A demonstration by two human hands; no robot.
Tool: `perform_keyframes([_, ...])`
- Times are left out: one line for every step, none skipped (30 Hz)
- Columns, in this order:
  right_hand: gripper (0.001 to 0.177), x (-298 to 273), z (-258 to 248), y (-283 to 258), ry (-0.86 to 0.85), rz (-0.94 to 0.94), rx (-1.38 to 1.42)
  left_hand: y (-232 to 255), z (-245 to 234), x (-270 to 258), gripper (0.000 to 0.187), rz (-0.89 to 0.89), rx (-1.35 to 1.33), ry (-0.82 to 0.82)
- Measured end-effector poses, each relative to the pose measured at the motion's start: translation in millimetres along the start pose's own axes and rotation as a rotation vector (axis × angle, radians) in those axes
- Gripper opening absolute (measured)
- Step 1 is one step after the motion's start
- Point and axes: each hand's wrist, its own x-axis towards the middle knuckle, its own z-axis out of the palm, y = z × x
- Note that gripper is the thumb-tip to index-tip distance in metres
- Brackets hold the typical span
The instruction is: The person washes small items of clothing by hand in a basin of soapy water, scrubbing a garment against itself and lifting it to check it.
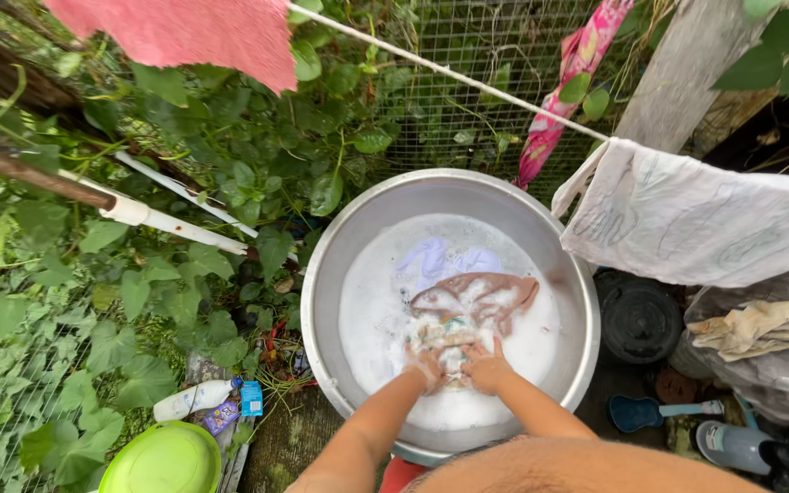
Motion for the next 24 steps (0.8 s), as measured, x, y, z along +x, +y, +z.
perform_keyframes([0.042,-2,11,-6,-0.005,0.003,0.007,2,10,4,0.05,0.006,0.002,-0.006])
perform_keyframes([0.037,-3,17,-10,-0.028,0.026,0.069,6,19,9,0.048,0.006,0.011,-0.002])
perform_keyframes([0.034,-3,20,-13,-0.052,0.047,0.132,8,31,11,0.047,0.012,0.02,0.027])
perform_keyframes([0.034,-5,23,-16,-0.058,0.049,0.14,8,42,14,0.045,0.017,0.027,0.067])
perform_keyframes([0.04,-6,27,-19,0.012,0.099,0.234,7,54,19,0.044,0.029,0.032,0.117])
perform_keyframes([0.048,-6,29,-21,0.082,0.151,0.329,5,67,26,0.043,0.038,0.025,0.163])
perform_keyframes([0.048,-5,29,-21,0.081,0.156,0.338,2,79,35,0.042,0.04,0.022,0.196])
perform_keyframes([0.047,-4,30,-21,0.068,0.175,0.337,1,83,37,0.041,0.038,0.011,0.212])
perform_keyframes([0.046,-6,33,-23,0.051,0.178,0.317,3,89,37,0.042,-0.007,-0.007,0.164])
perform_keyframes([0.046,-7,33,-25,0.042,0.177,0.291,4,92,37,0.042,0.001,-0.004,0.152])
perform_keyframes([0.045,-9,31,-27,0.039,0.17,0.27,3,91,39,0.043,0.029,0.088,0.092])
perform_keyframes([0.045,-11,28,-30,0.046,0.154,0.248,3,89,37,0.046,0.058,0.18,0.032])
perform_keyframes([0.045,-12,21,-27,0.063,0.141,0.214,3,82,38,0.046,0.062,0.183,0.033])
perform_keyframes([0.046,-14,13,-24,0.108,0.125,0.178,2,73,37,0.045,0.058,0.176,0.063])
perform_keyframes([0.046,-17,6,-22,0.186,0.112,0.126,3,64,34,0.044,0.043,0.155,0.092])
perform_keyframes([0.047,-21,0,-19,0.279,0.099,0.066,3,53,30,0.043,0.031,0.148,0.11])
perform_keyframes([0.048,-27,-8,-15,0.401,0.086,-0.016,1,42,25,0.043,0.021,0.144,0.118])
perform_keyframes([0.049,-33,-12,-11,0.507,0.083,-0.077,-1,30,20,0.042,0.025,0.153,0.121])
perform_keyframes([0.051,-39,-16,-5,0.589,0.084,-0.125,-5,8,8,0.041,0.035,0.17,0.125])
perform_keyframes([0.051,-45,-13,-1,0.594,0.091,-0.126,-9,-13,-7,0.04,0.056,0.192,0.127])
perform_keyframes([0.045,-51,-12,11,0.549,0.093,-0.011,-15,-33,-19,0.04,0.073,0.216,0.141])
perform_keyframes([0.038,-54,-12,21,0.502,0.093,0.103,-19,-50,-31,0.034,0.104,0.266,0.146])
perform_keyframes([0.038,-54,-16,38,0.515,0.101,0.088,-26,-71,-38,0.034,0.104,0.271,0.166])
perform_keyframes([0.031,-57,-19,58,0.517,0.045,0.118,-33,-91,-45,0.033,0.144,0.254,0.208])
